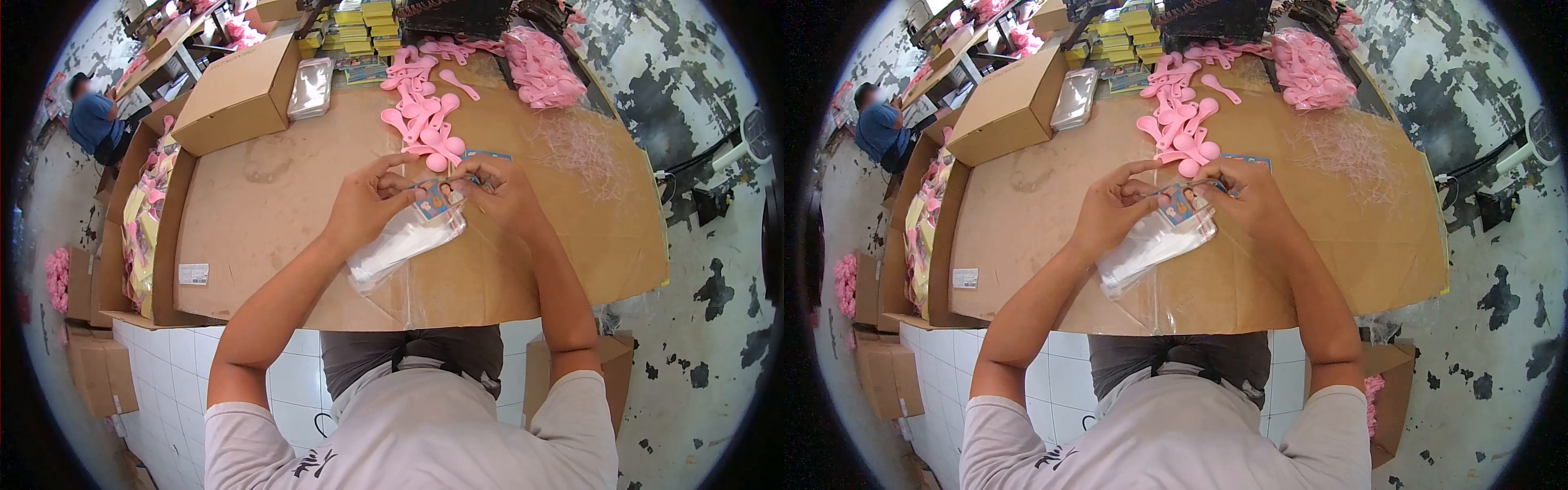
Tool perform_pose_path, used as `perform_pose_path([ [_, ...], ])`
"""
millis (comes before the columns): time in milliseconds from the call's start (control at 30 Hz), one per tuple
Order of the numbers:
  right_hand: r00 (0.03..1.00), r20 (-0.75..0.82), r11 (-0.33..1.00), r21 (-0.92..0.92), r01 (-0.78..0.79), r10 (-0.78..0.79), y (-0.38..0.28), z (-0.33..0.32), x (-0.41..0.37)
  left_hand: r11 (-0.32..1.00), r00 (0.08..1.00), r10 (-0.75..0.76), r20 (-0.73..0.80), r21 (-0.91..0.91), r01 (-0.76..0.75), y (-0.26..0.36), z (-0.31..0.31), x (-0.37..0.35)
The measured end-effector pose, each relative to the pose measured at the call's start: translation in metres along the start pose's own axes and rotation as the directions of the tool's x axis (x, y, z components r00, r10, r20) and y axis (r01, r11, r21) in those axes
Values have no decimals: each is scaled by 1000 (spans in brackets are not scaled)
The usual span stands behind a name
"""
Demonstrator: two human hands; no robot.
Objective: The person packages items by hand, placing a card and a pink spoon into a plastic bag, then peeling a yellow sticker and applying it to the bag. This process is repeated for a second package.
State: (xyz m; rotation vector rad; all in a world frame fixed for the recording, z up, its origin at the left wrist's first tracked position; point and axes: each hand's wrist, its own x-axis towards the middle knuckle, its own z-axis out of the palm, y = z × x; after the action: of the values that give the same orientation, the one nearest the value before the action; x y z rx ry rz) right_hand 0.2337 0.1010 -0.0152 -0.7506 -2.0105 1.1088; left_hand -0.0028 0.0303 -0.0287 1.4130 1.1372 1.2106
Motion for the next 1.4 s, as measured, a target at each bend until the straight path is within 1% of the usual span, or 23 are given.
perform_pose_path([
  [100,998,49,988,-155,-25,33,-7,11,-3,994,998,5,63,104,-12,-1,3,-2],
  [133,998,13,997,-51,-56,57,0,16,-3,988,996,1,84,152,-14,-2,3,-2],
  [200,993,-51,982,162,-100,110,16,29,-2,997,996,13,85,78,-20,-4,6,-3],
  [300,964,-241,980,183,-73,117,14,29,1,1000,992,6,126,12,-8,-2,2,-3],
  [400,988,-36,969,200,-143,153,12,23,-1,998,987,-30,157,-58,39,1,-1,-3],
  [433,999,-1,990,131,-46,46,10,23,0,995,986,-44,164,-84,58,1,-1,-2],
  [500,984,89,987,5,158,-158,6,22,0,995,984,-48,174,-82,63,0,-3,-2],
  [600,1000,-3,997,79,-13,14,0,10,14,995,989,-80,128,-54,87,-7,-5,1],
  [633,999,-26,993,-115,15,-19,3,4,21,994,990,-95,102,-43,99,-7,-6,2],
  [667,998,-43,952,-304,39,-55,8,-4,28,994,992,-99,82,-31,102,-6,-7,1],
  [700,994,-55,874,-483,56,-94,8,-7,32,994,993,-103,64,-19,104,-2,-8,1],
  [733,997,-9,822,-567,55,-73,9,-7,33,994,993,-105,47,-7,106,1,-8,1],
  [800,997,76,695,-716,65,-15,9,-4,35,992,995,-98,36,-73,101,6,-7,0],
  [833,997,46,675,-734,80,-68,16,-4,37,989,995,-96,30,-106,99,7,-6,0],
  [900,984,-8,631,-769,107,-176,26,0,42,991,995,-96,36,-94,99,4,-7,1],
  [1000,909,-166,641,-756,133,-383,15,-9,41,987,993,-115,39,-105,118,4,-10,2],
  [1033,948,-196,786,-613,81,-250,7,-14,39,985,991,-127,41,-113,131,4,-10,1],
  [1067,974,-199,894,-448,7,-107,-2,-22,34,987,991,-126,46,-93,130,5,-11,1],
  [1100,984,-175,959,-271,-84,37,-6,-28,30,989,991,-124,53,-72,128,5,-12,1],
  [1200,987,-161,999,-44,-13,6,-7,-33,24,995,997,-67,45,-65,70,-5,-8,3],
  [1233,990,-142,996,-87,15,-28,-7,-33,21,997,999,-39,37,-70,41,-9,-6,4],
  [1333,993,-56,980,-173,94,-105,-8,-30,18,985,991,-58,122,-155,77,1,-4,0],
  [1400,992,37,974,-187,128,-124,-12,-29,20,987,984,-124,129,-83,135,11,-5,-2],
])
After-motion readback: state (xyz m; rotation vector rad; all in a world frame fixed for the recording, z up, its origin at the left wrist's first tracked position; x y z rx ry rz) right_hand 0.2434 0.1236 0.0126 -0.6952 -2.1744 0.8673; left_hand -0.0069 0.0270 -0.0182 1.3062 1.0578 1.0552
